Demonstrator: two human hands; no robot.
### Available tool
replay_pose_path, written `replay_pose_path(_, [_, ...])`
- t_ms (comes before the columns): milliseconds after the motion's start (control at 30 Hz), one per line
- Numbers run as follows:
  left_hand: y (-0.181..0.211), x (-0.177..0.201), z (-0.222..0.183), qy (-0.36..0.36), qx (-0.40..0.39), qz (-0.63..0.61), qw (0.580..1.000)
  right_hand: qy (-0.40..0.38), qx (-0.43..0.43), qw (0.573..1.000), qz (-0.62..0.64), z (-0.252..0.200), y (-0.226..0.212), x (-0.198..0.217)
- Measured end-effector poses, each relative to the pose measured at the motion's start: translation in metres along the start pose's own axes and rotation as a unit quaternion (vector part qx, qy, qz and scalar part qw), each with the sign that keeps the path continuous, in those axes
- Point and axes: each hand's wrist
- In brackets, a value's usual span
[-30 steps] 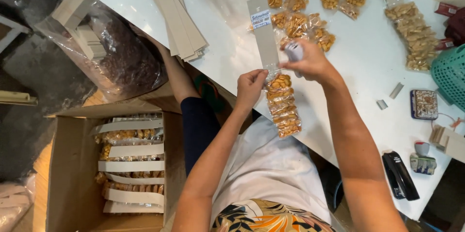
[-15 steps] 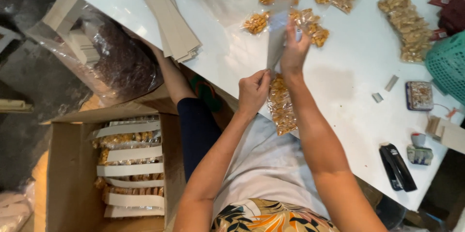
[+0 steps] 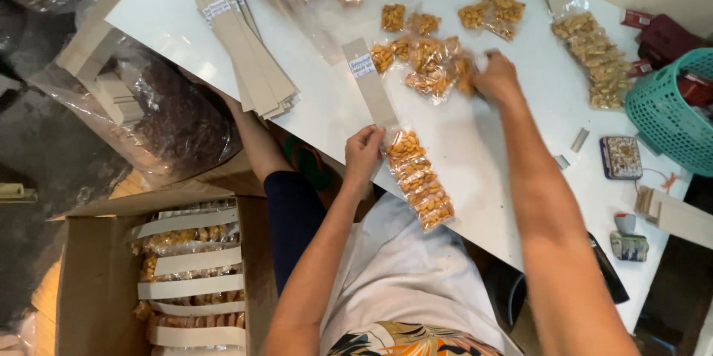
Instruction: Stapling small sealed bags of snacks onto cardboard display strips for retail sale.
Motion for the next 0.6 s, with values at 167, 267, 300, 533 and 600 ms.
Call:
replay_pose_path(167, [0.006, 0.001, 0.009, -0.004, 0.054, 0.006, 0.999, -0.184, -0.060, 0.980, -0.048, -0.104, -0.062, 0.081])
replay_pose_path(267, [0.020, 0.000, 0.002, -0.012, 0.064, 0.007, 0.998, -0.209, -0.071, 0.975, 0.027, -0.129, -0.052, 0.088])
replay_pose_path(300, [0.025, -0.001, -0.002, -0.012, 0.064, 0.001, 0.998, -0.207, -0.068, 0.974, 0.067, -0.134, -0.045, 0.088])
replay_pose_path(533, [0.025, 0.004, -0.001, 0.001, 0.061, -0.023, 0.998, -0.089, -0.006, 0.985, 0.147, -0.151, -0.056, 0.105])
replay_pose_path(600, [0.024, 0.004, 0.000, -0.008, 0.063, -0.021, 0.998, -0.065, 0.043, 0.969, 0.235, -0.159, -0.076, 0.112])
Point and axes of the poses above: each hand's wrist, its own z-axis towards the middle knuckle, its own x-axis out of the back of the hand, y = z × x, and after that the axes turned 2 degrees about x, right-handed
